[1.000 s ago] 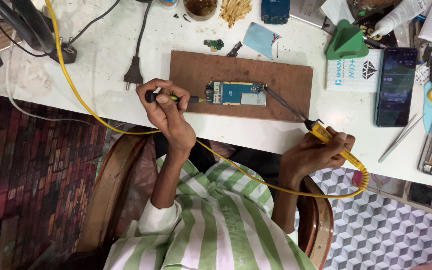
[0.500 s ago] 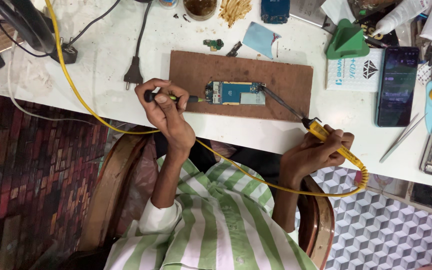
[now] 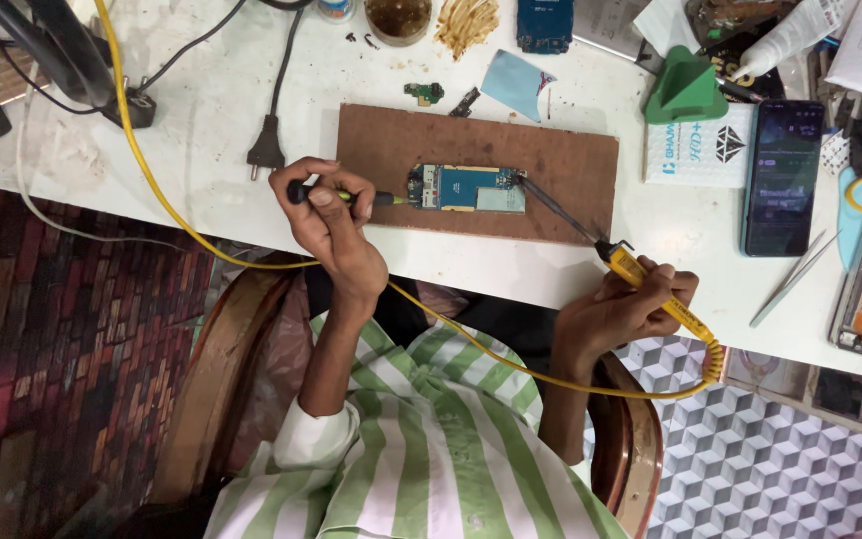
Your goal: The person uses a soldering iron and solder wire to solder components on a small circuit board placed on a wooden board. The person holds the solder wire in one hand and the soldering iron in the other, applying heat and solder to specific points on the board.
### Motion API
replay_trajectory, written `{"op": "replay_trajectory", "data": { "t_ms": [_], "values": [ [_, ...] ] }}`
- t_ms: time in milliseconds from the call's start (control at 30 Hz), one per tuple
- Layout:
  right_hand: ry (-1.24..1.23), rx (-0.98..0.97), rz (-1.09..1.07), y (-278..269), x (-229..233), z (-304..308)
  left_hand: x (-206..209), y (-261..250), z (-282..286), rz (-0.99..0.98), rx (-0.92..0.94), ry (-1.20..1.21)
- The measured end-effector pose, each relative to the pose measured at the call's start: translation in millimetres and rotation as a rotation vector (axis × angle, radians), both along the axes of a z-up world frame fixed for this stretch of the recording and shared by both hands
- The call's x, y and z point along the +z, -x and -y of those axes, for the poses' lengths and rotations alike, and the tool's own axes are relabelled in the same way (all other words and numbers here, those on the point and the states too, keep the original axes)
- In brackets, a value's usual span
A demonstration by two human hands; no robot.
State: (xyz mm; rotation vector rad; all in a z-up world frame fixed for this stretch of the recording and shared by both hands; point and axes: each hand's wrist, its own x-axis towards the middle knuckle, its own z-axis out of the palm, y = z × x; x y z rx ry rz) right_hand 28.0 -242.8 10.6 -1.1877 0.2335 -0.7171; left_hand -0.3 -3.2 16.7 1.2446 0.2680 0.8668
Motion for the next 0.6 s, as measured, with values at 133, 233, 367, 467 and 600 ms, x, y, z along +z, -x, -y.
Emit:
{"op": "replay_trajectory", "data": {
  "t_ms": [133,233,367,467,600],
  "values": [
    [0.065,-0.045,-0.029,7,-2,-2,-2,1,1,-0.001,0.004,-0.005],
    [0.144,-0.116,-0.078,17,-9,-3,-4,0,1,0.000,0.009,-0.012],
    [0.177,-0.133,-0.045,21,-22,-3,-5,-2,-1,0.000,0.011,-0.042],
    [0.215,-0.126,-0.008,19,-26,-1,-5,0,1,-0.004,0.010,-0.020],
    [0.112,-0.181,-0.003,16,-18,-1,-3,1,1,0.004,0.009,-0.003]
  ]
}}
